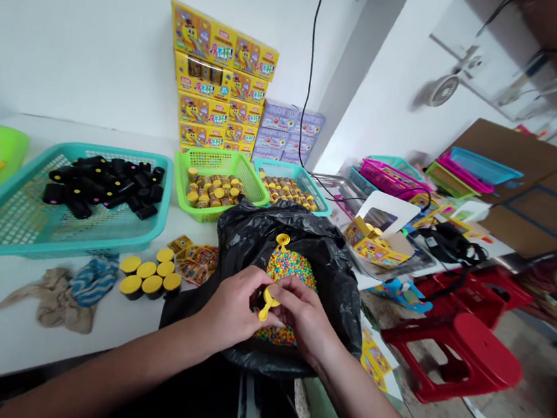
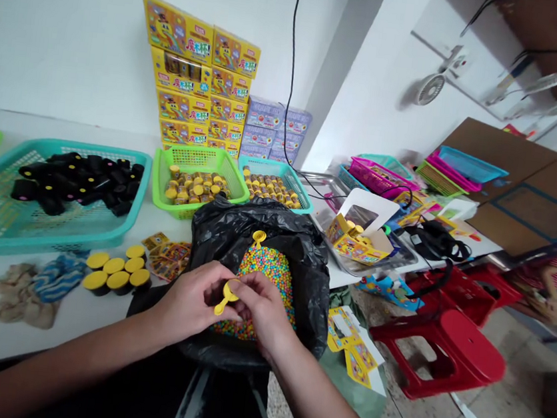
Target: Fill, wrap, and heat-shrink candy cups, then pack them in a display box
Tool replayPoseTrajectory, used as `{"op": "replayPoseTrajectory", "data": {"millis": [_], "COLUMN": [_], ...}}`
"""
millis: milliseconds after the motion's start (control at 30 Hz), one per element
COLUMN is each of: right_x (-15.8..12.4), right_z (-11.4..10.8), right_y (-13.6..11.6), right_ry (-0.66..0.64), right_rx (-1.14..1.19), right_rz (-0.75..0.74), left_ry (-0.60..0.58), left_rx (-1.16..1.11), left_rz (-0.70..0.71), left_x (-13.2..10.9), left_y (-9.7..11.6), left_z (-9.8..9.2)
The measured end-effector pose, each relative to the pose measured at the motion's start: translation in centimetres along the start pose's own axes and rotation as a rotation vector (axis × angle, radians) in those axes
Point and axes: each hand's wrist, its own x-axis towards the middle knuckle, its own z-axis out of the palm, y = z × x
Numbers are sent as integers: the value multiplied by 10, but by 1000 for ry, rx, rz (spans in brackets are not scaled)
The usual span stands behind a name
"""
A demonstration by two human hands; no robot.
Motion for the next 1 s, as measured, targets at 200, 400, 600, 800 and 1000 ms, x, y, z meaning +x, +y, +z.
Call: {"op": "replayPoseTrajectory", "data": {"millis": [200, 400, 600, 800, 1000], "right_x": [0, -3, -1, -1, -2], "right_z": [-3, 0, 3, -4, 0], "right_y": [-1, 8, 10, 6, 1], "right_ry": [-60, -57, 6, 114, 148], "right_rx": [126, 177, 190, 150, 138], "right_rz": [45, 47, -3, 10, 11], "left_ry": [-150, -95, 5, -324, -224], "left_rx": [-120, 24, 126, -409, -615], "left_rz": [30, 39, -32, -258, -359], "left_x": [1, 0, 0, 1, 4], "left_y": [-1, 2, 5, 11, 6], "left_z": [-7, 0, 3, -8, -1]}}
